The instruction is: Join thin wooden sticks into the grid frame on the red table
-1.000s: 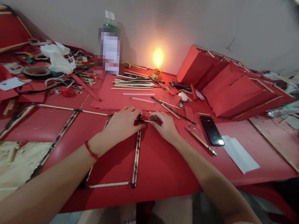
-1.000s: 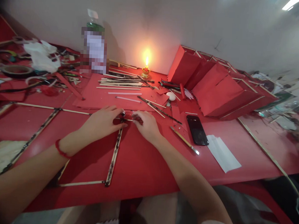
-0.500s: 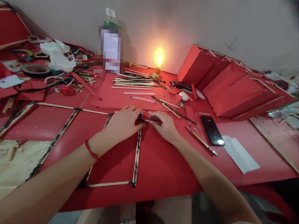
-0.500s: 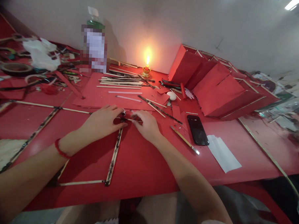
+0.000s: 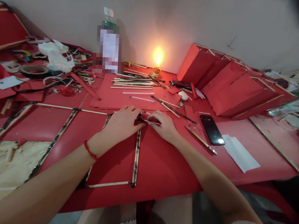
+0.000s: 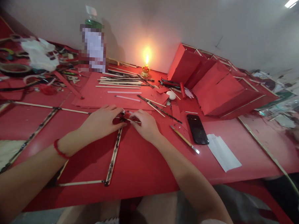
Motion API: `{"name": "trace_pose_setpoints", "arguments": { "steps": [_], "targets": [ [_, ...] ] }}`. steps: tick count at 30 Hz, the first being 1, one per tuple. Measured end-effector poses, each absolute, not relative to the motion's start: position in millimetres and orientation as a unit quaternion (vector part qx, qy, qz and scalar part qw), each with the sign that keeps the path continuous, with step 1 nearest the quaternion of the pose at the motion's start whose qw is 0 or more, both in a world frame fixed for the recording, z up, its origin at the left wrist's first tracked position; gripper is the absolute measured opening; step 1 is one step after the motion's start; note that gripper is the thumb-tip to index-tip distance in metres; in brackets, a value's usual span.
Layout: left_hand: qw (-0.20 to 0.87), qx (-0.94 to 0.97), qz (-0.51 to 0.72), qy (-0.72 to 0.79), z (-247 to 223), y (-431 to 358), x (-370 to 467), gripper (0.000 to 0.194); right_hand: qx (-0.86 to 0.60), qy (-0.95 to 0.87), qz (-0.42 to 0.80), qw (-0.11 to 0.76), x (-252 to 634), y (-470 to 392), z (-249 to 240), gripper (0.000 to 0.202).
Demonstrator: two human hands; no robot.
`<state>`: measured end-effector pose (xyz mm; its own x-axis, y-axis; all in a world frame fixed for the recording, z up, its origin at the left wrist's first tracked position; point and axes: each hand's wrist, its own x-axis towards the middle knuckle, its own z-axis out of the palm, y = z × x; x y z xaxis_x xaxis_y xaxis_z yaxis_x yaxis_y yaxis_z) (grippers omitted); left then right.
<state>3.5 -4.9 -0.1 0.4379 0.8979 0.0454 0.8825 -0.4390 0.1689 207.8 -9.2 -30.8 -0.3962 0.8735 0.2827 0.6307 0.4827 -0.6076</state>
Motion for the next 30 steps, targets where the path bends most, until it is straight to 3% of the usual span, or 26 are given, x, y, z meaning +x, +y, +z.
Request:
{"name": "trace_pose_setpoints", "arguments": {
  "steps": [30],
  "targets": [
    [0.063, 0.842, 0.059, 0.532, 1.6, -6.5, 3.9, 0.031, -0.468, -0.811, 0.208, 0.282, 207.2, -9.6, -30.6, 0.009]
  ]
}}
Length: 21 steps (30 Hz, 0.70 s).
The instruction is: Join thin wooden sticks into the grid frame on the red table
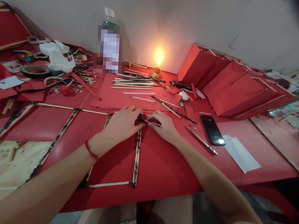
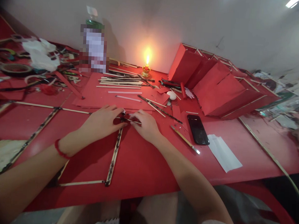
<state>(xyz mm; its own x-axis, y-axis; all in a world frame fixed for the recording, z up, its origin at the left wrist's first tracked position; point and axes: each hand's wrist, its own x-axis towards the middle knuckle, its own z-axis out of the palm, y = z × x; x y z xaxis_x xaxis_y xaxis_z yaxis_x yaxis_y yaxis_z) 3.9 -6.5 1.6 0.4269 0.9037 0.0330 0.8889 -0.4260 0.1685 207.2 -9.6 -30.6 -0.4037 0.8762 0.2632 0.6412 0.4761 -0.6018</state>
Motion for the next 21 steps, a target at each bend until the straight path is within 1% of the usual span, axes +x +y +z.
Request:
{"name": "trace_pose_setpoints", "arguments": {
  "steps": [18, 21],
  "targets": [
    [0.063, 0.844, 0.065, 0.528, 0.8, -5.9, 2.5, 0.031, -0.468, -0.815, 0.205, 0.274, 206.7, -10.0, -30.5, 0.008],
    [0.062, 0.844, 0.07, 0.528, 0.2, -6.0, 2.3, 0.03, -0.465, -0.814, 0.209, 0.277, 207.0, -9.8, -30.3, 0.011]
  ]
}}
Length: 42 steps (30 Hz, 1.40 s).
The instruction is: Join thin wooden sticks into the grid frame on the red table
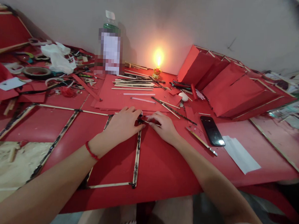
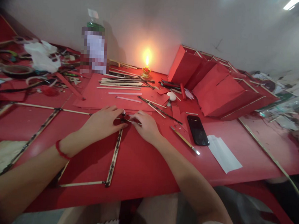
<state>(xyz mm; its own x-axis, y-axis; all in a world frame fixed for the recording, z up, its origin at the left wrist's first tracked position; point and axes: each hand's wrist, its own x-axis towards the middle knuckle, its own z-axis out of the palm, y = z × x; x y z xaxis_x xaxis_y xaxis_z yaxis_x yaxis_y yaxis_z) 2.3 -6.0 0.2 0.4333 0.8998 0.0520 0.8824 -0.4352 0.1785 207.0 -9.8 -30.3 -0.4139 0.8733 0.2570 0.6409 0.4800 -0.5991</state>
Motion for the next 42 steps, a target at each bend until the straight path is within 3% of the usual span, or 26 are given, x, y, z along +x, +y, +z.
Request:
{"name": "trace_pose_setpoints", "arguments": {
  "steps": [42],
  "targets": [
    [0.065, 0.842, 0.062, 0.532, 0.3, -4.7, 3.5, 0.032, -0.467, -0.812, 0.201, 0.287, 207.6, -6.9, -32.9, 0.022]
  ]
}}
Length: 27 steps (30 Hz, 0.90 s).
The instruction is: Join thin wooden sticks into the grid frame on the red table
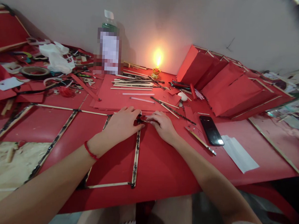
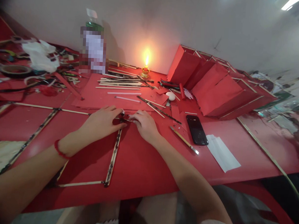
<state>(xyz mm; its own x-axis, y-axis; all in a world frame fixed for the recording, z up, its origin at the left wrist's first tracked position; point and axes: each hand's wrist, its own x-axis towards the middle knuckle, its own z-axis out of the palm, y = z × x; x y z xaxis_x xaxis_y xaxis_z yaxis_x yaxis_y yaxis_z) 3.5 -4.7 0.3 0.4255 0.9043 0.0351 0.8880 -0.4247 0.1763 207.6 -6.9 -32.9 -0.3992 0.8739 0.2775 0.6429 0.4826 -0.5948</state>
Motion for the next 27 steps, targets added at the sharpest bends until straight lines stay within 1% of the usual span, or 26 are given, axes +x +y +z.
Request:
{"name": "trace_pose_setpoints", "arguments": {
  "steps": [12, 21, 27],
  "targets": [
    [0.068, 0.842, 0.063, 0.531, -0.1, -3.9, 3.5, 0.031, -0.465, -0.823, 0.173, 0.278, 207.4, -7.7, -34.6, 0.014],
    [0.061, 0.844, 0.057, 0.53, 0.2, -4.5, 3.1, 0.031, -0.454, -0.843, 0.137, 0.254, 207.3, -8.9, -33.4, 0.018],
    [0.057, 0.845, 0.049, 0.53, 1.5, -4.5, 3.8, 0.031, -0.457, -0.846, 0.134, 0.24, 207.3, -8.9, -31.7, 0.02]
  ]
}}
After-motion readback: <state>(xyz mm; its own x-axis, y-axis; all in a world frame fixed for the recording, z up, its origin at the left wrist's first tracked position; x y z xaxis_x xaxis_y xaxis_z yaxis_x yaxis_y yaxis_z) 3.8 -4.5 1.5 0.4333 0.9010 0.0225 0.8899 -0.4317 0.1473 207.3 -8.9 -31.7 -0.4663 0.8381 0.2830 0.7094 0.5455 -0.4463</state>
